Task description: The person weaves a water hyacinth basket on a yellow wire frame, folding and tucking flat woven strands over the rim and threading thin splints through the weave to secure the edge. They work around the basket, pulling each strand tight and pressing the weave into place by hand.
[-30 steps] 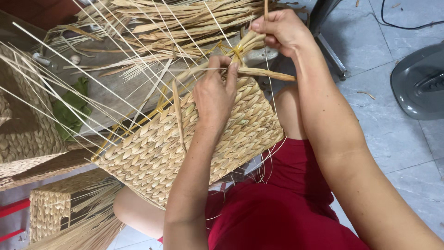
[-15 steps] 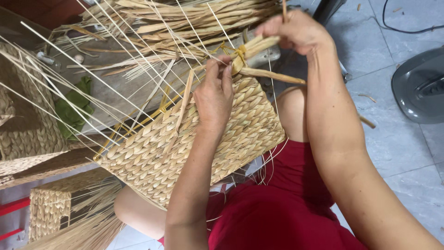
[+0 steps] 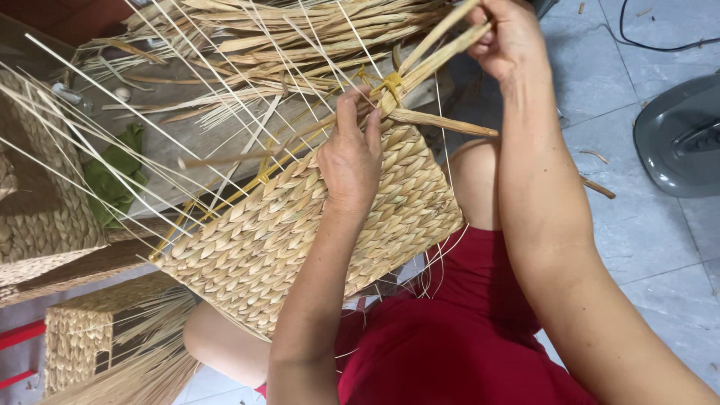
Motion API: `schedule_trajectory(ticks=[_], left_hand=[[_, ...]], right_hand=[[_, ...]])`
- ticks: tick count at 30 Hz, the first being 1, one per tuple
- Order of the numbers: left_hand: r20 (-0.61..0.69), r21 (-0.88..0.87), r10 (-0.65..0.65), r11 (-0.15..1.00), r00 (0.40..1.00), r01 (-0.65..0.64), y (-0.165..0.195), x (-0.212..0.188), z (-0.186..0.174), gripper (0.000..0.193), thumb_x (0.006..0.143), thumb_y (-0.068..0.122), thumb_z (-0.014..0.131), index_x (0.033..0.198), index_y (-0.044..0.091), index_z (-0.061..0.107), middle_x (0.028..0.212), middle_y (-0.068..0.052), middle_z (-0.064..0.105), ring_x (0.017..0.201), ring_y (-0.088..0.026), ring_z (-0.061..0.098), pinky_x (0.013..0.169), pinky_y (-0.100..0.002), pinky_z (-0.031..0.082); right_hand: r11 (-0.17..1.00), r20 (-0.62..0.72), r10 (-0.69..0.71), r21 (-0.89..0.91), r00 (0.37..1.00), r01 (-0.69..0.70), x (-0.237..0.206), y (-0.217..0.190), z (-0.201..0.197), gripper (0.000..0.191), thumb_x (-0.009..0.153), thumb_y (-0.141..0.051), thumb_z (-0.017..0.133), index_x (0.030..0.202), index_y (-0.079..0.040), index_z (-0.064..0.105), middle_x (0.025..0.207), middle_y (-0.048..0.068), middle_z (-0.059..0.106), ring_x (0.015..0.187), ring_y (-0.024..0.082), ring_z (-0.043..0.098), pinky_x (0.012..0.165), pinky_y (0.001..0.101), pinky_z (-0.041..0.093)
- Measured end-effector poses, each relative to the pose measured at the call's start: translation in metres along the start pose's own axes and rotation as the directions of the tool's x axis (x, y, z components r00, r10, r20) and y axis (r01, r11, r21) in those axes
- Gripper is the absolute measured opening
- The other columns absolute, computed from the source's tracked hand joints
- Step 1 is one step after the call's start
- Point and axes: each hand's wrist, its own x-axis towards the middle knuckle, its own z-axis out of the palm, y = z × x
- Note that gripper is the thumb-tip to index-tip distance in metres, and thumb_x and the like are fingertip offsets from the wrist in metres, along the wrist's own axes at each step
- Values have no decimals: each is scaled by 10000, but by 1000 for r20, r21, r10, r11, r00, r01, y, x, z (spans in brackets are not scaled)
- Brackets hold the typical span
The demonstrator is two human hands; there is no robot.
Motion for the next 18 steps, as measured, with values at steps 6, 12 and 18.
schedule_trajectory(ticks=[6,12,18], left_hand=[[7,-22,-29,999,1000,29,0,-1,2,413,1007,167,701,1349,168,469,1047,-32,789,864,-214,791,672,-344,614],[1,-23,-18,1000,1000,18,-3,-3,3,594,1027,189,702,1506,157,352,1047,-30,792,863,-197,795,675,-327,616],[47,10,-64,998,997,63,-9,-2,5,712,1022,186,714,1577,160,269,1024,-25,799,766,-168,782,591,-310,594]], right_hand=[[802,-20,225,-563,974,-197,-22,-14,-7,199,1055,-225,675,888,-117,681,651,-55,531,507,27,422,435,197,275],[997,-239,59,65,969,-45,8,-6,-20,234,1023,-178,748,834,-89,644,687,0,618,503,68,413,450,240,291],[957,-174,133,-232,976,-172,-20,-18,-34,276,998,-388,689,909,-129,718,631,-56,564,471,43,413,424,205,291]])
